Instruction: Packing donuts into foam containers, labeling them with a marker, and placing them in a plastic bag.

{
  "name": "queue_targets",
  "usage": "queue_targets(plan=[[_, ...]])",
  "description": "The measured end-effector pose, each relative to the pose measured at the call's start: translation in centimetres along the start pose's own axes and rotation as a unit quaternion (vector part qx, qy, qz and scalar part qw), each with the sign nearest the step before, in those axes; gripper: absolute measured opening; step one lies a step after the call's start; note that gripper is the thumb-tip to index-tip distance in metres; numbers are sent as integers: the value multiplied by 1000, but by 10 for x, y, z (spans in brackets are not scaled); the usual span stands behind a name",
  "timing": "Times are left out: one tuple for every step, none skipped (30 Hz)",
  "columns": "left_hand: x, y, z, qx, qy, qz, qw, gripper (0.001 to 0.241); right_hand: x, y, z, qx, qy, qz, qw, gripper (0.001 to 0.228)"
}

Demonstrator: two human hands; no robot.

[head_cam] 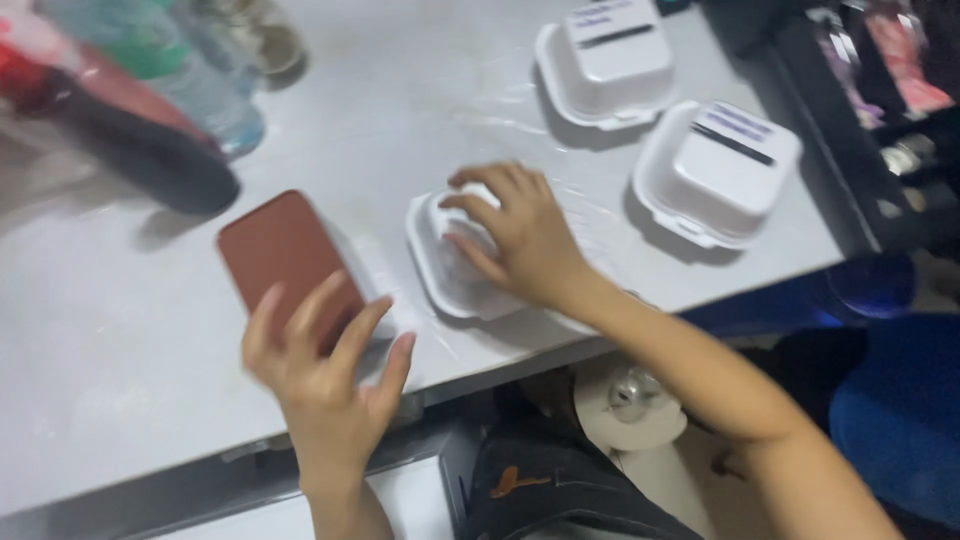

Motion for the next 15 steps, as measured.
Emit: queue_targets(plan=[[9,-1,9,-7,9,9,1000,28,-2,-6,25,4,12,6,1000,25],[19,-5,17,41,17,-28,999,31,-3,-14,52,33,21,11,999,22],[31,-8,25,89,25,-67,993,34,-2,-24,78,63,28,14,998,20],[39,-9,30,83,33,-59,994,34,4,-35,91,66,39,20,997,20],[45,-12,34,107,32,-54,992,35,10,-47,104,94,45,27,994,18],[53,-15,37,131,32,-49,990,36,16,-60,117,121,51,34,991,16],[60,-10,37,123,42,-42,991,36,17,-73,132,126,64,39,989,16],[67,-8,36,141,43,-72,987,31,18,-87,147,125,74,29,989,13],[72,-6,35,161,43,-105,980,27,18,-100,159,126,80,18,989,10],[81,-1,32,156,53,-102,981,27,10,-115,182,132,88,22,987,10],[91,2,32,171,54,-117,977,26,1,-127,209,109,87,-26,990,11],[100,5,33,187,55,-132,972,24,-7,-138,237,86,86,-72,990,13],[109,8,34,179,56,-126,974,24,-20,-155,264,81,95,-71,990,13],[117,10,35,188,67,-134,971,27,-35,-173,294,105,39,-72,991,14],[126,12,37,198,75,-141,967,29,-51,-190,324,127,-19,-73,989,15]])
Point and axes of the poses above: each hand's wrist, its own z-axis towards the middle knuckle, its own y-axis out of the back of the hand, x = y × z, the point moved 3 cm from there along z, towards the middle knuckle, and after that the axes turned 7 degrees about -y, right-handed, at the moved point
